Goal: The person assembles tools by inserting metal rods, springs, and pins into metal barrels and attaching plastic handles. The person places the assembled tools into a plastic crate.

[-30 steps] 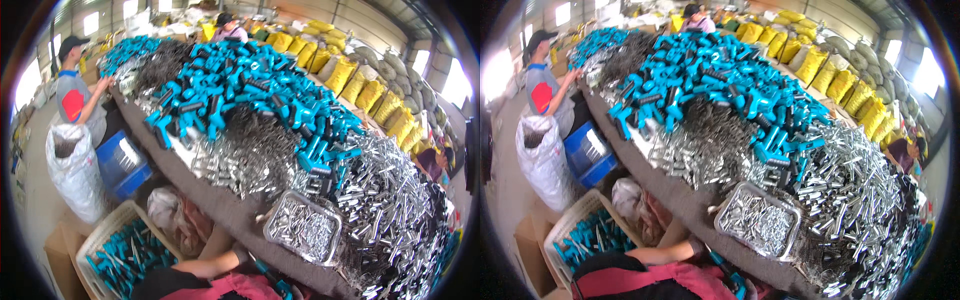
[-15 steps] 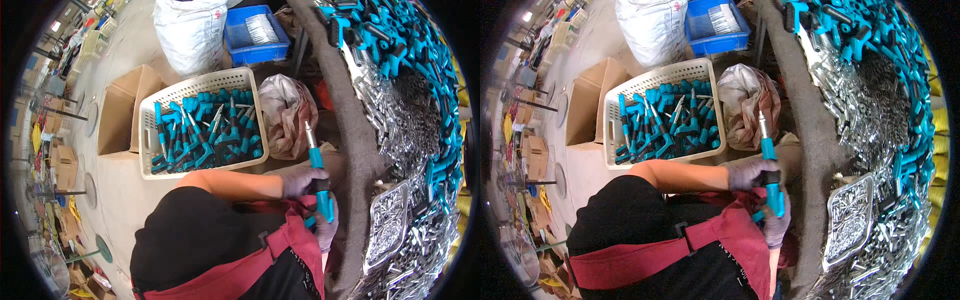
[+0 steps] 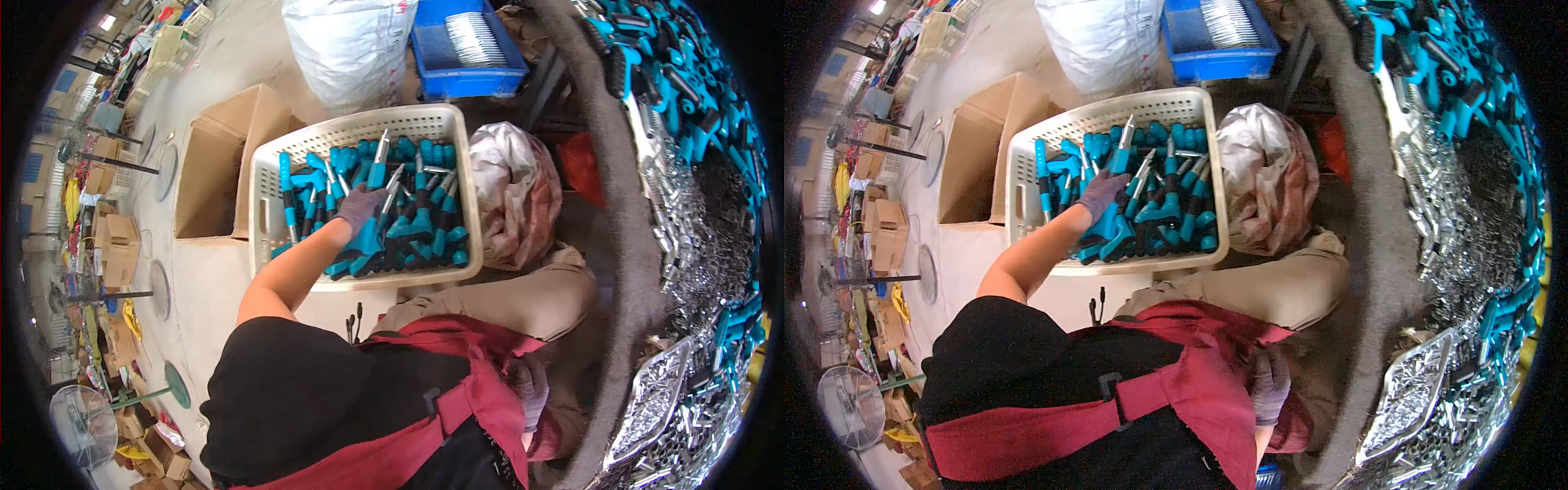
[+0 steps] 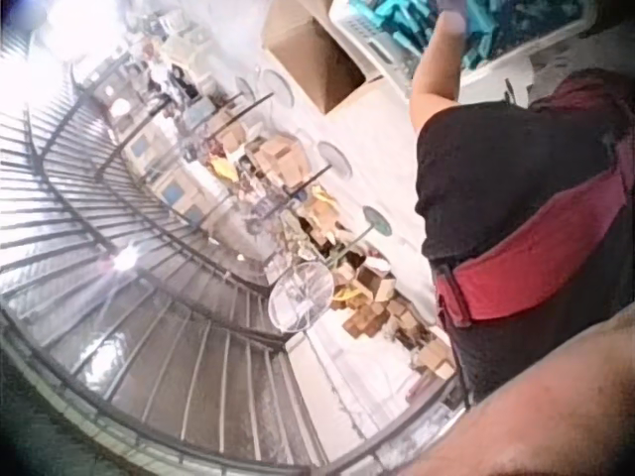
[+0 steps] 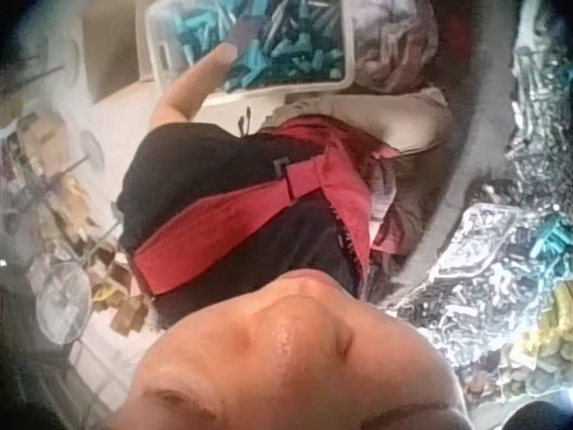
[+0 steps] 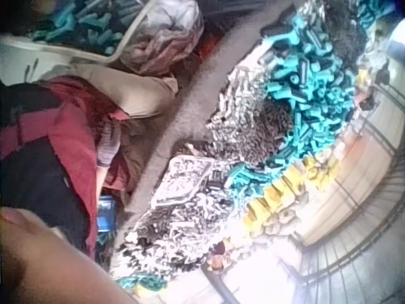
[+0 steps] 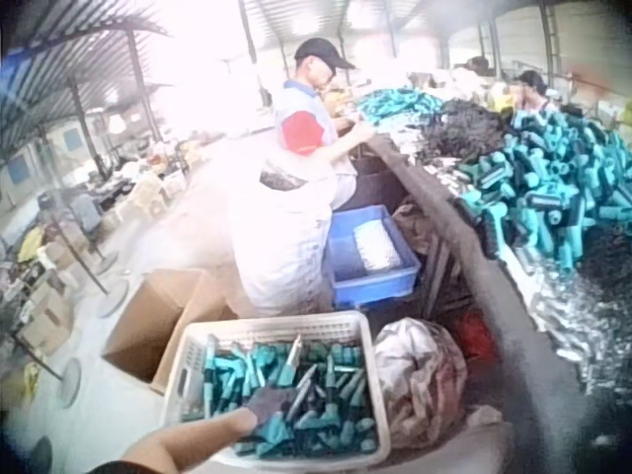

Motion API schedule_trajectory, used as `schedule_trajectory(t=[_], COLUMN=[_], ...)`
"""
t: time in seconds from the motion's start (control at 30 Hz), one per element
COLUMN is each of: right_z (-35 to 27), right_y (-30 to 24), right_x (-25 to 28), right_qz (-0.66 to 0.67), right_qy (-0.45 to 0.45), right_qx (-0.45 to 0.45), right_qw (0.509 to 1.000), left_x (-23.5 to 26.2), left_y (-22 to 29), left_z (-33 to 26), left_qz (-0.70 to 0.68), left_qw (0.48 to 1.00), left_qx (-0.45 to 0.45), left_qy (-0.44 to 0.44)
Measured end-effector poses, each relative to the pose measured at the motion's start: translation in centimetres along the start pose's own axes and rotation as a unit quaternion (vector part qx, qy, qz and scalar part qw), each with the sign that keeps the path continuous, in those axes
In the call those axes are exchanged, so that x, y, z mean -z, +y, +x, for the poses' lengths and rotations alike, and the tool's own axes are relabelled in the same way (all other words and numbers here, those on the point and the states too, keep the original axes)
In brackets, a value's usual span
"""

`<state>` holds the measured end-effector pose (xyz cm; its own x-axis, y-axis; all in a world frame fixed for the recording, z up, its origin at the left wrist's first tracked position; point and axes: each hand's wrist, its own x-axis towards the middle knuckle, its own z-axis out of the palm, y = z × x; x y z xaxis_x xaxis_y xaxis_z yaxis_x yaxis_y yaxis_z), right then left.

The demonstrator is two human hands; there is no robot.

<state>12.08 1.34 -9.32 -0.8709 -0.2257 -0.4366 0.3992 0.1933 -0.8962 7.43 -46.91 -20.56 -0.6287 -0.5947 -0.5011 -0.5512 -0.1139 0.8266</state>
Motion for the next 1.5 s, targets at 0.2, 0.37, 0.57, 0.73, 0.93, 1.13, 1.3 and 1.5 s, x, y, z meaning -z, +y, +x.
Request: schedule_trajectory(t=[0.2,0.37,0.57,0.73,0.93,1.13,1.3,1.5], right_z=[0.6,2.2,1.3,1.6,0.2,-0.9,-1.5,0.0], right_y=[-0.3,-2.7,-6.1,-7.0,-9.5,-10.8,-14.0,-14.9], right_x=[-3.8,-5.9,-7.2,-5.7,-2.9,6.1,16.5,31.8], right_qz=[-0.026,-0.152,-0.089,-0.377,-0.371,-0.413,-0.435,-0.522], right_qy=[0.033,-0.045,-0.002,-0.032,0.048,0.270,0.381,0.513], right_qx=[-0.028,-0.038,-0.065,0.040,0.079,0.264,0.211,0.037], right_qw=[0.999,0.987,0.994,0.925,0.924,0.829,0.788,0.680], left_x=[11.3,19.1,21.8,12.1,-5.1,-21.8,-29.4,-36.3], left_y=[1.7,-5.2,-8.9,-0.7,7.3,15.0,18.3,20.3], left_z=[-1.1,3.4,6.5,7.6,5.1,-11.5,-20.2,-25.5], left_qz=[0.575,0.654,0.774,0.697,0.434,0.272,0.221,0.098], left_qw=[0.808,0.703,0.538,0.677,0.767,0.672,0.537,0.481], left_qx=[-0.078,-0.276,-0.315,-0.234,-0.452,-0.623,-0.714,-0.728], left_qy=[0.100,0.034,-0.107,-0.025,-0.137,-0.295,-0.390,-0.478])
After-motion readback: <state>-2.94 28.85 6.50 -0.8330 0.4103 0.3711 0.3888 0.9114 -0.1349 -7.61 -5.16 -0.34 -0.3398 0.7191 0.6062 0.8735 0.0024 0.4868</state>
